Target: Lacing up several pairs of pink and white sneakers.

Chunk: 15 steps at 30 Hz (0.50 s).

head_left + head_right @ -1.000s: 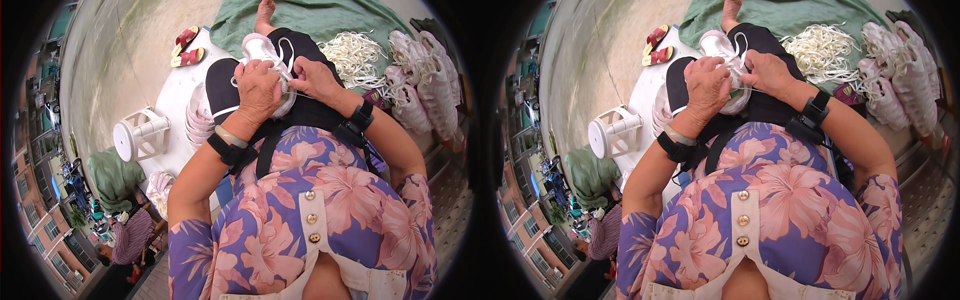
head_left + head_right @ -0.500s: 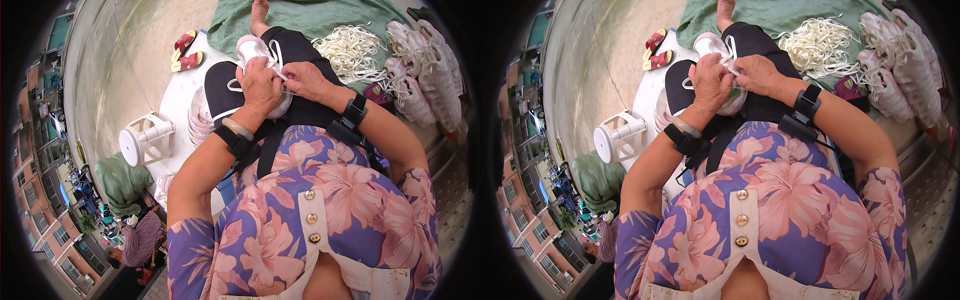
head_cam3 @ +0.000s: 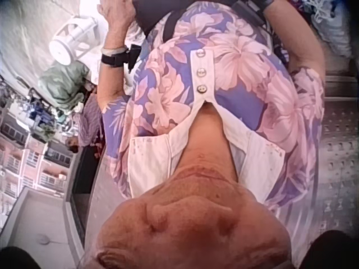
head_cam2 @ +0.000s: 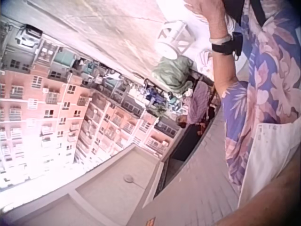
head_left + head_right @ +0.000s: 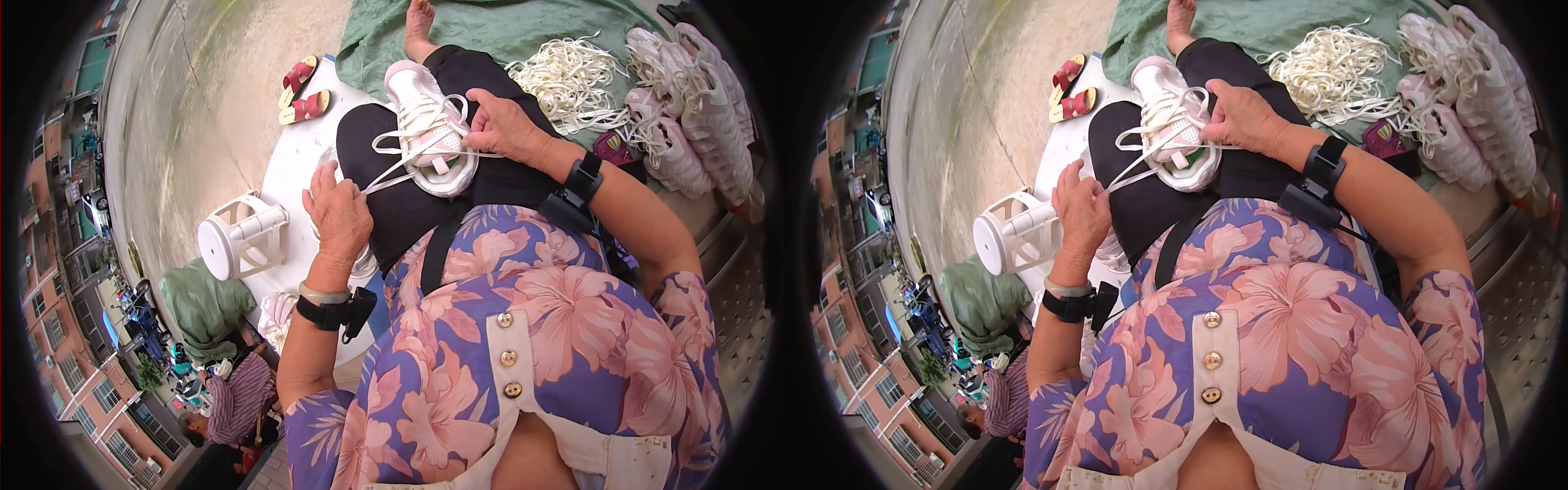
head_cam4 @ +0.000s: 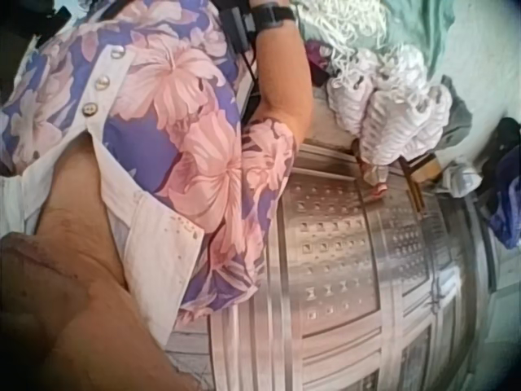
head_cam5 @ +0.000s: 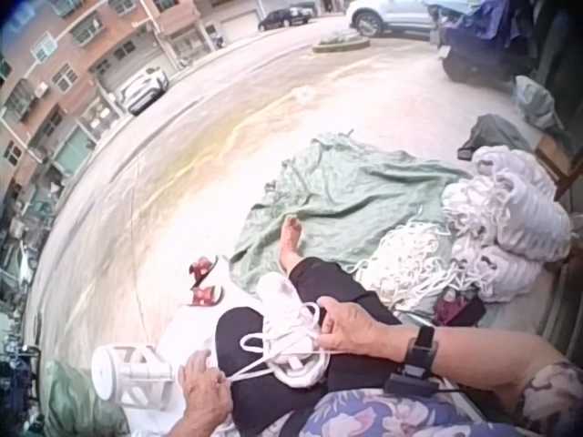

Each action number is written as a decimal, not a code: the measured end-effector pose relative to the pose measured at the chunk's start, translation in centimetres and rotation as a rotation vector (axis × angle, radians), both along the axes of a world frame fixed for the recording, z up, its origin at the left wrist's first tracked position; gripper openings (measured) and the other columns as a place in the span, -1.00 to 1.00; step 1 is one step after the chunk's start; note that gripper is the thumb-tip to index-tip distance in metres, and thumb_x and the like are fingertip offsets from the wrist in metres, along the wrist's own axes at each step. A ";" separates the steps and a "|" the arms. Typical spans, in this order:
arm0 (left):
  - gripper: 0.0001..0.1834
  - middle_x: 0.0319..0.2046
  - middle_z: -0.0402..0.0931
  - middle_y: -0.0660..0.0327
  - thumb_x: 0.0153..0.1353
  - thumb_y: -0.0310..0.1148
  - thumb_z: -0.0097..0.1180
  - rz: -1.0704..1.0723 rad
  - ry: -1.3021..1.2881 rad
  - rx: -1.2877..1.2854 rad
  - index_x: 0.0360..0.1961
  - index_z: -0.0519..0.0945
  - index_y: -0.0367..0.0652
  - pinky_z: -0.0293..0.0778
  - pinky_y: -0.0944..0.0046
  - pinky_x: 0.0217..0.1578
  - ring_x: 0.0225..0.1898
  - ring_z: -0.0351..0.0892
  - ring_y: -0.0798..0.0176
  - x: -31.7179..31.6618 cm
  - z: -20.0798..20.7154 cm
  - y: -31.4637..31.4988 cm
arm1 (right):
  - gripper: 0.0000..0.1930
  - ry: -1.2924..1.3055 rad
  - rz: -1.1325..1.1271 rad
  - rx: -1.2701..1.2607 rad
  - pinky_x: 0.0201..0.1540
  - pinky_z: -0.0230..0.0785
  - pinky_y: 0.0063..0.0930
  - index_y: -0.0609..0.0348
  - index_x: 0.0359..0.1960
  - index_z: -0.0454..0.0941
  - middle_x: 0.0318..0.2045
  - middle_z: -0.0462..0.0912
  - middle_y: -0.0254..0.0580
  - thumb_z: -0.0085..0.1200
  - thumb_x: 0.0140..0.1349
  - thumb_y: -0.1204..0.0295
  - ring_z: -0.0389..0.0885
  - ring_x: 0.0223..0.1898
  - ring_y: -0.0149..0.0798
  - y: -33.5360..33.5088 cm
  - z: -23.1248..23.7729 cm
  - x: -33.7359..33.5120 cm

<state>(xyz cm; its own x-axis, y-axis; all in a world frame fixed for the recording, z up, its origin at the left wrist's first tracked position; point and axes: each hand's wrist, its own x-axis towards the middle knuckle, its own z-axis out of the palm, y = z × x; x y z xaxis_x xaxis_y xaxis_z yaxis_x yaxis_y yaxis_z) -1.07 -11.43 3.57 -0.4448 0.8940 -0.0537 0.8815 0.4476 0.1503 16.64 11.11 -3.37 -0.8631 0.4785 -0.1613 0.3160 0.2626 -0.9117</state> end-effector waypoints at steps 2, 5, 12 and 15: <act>-0.94 0.06 0.31 -0.04 -0.07 -0.46 0.07 0.128 -0.093 -0.013 -0.53 0.47 -0.19 0.09 0.00 0.12 0.11 0.24 -0.12 -1.1 -0.7 -3.0 | -0.35 -0.021 0.009 -0.001 -0.49 0.33 -0.58 0.39 0.02 0.22 -0.58 0.51 -0.22 0.24 -0.13 0.45 0.48 -0.57 -0.42 -0.1 0.2 -0.2; -0.89 0.03 0.35 -0.05 -0.02 -0.40 0.11 0.148 -0.263 0.122 -0.49 0.48 -0.20 0.19 0.15 0.08 0.05 0.32 -0.09 -0.9 -1.6 -4.5 | -0.34 -0.055 0.022 -0.037 -0.50 0.33 -0.60 0.39 0.04 0.21 -0.55 0.51 -0.23 0.24 -0.12 0.45 0.47 -0.57 -0.44 -0.2 0.2 -0.5; -0.92 -0.22 0.48 -0.03 0.01 -0.45 0.08 0.295 -0.406 0.380 -0.47 0.47 -0.24 0.33 0.21 -0.11 -0.16 0.46 0.03 -3.9 -4.3 -4.5 | -0.58 -0.059 0.026 -0.517 -0.55 0.33 -0.73 0.33 0.00 0.30 -0.47 0.53 -0.29 0.02 0.12 0.40 0.47 -0.57 -0.54 1.5 0.5 0.1; -0.91 -0.47 0.50 0.10 0.02 -0.47 0.08 0.536 -0.472 0.431 -0.47 0.50 -0.29 0.38 0.31 -0.32 -0.43 0.47 0.24 -6.8 -6.2 -6.3 | -0.69 -0.028 -0.056 -0.656 -0.60 0.32 -0.75 0.27 -0.06 0.36 -0.46 0.54 -0.29 -0.09 0.20 0.38 0.48 -0.59 -0.55 2.4 0.1 0.2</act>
